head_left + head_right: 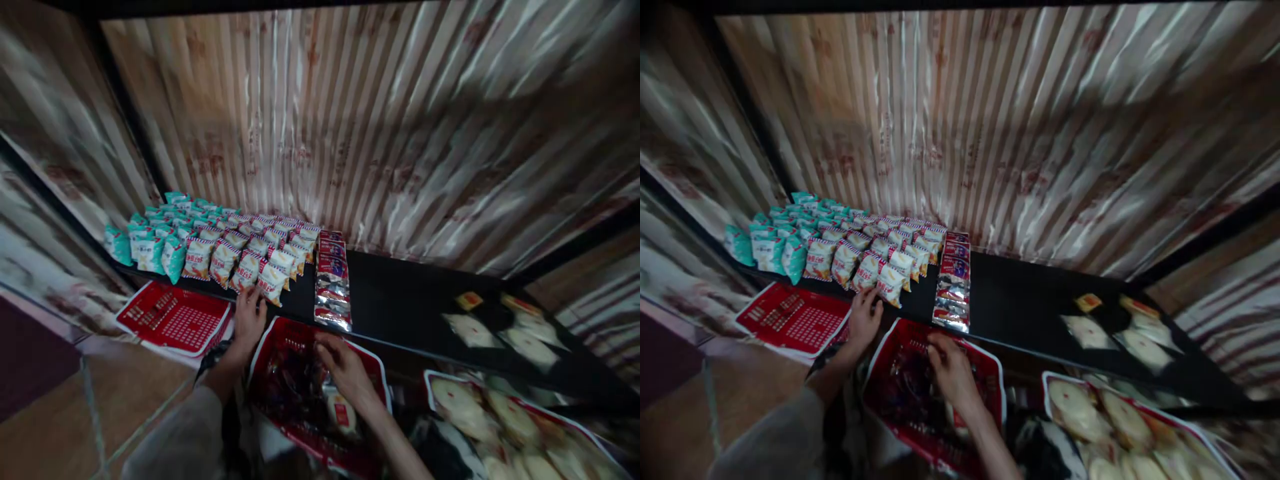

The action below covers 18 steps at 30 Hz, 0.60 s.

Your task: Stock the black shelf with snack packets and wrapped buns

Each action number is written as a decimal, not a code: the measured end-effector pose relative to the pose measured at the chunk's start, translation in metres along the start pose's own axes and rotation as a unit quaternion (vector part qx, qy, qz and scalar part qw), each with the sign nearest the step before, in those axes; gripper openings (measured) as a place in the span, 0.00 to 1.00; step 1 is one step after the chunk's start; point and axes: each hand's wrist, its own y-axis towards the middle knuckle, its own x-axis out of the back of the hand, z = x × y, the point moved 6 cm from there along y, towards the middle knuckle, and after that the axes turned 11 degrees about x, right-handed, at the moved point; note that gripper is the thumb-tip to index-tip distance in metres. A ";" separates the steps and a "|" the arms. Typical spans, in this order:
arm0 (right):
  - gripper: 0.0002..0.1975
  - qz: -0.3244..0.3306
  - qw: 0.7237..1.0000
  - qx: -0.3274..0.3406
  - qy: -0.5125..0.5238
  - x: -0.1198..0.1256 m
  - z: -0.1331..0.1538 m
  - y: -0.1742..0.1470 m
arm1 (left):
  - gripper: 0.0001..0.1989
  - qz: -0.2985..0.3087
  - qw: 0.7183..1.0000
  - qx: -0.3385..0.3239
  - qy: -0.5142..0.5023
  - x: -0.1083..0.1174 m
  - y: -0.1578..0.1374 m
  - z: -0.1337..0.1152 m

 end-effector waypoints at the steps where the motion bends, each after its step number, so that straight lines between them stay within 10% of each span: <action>1: 0.16 0.000 1.000 0.020 -0.005 -0.007 0.007 0.011 | 0.17 -0.008 1.000 -0.002 0.005 0.002 0.002 0.002; 9: 0.34 -0.076 0.993 0.076 -0.045 -0.069 0.013 0.085 | 0.15 -0.127 0.987 0.094 0.042 0.018 0.025 0.031; 18: 0.51 -0.102 0.993 0.052 -0.043 -0.103 0.001 0.120 | 0.20 -0.098 0.985 0.142 0.015 0.002 0.033 0.034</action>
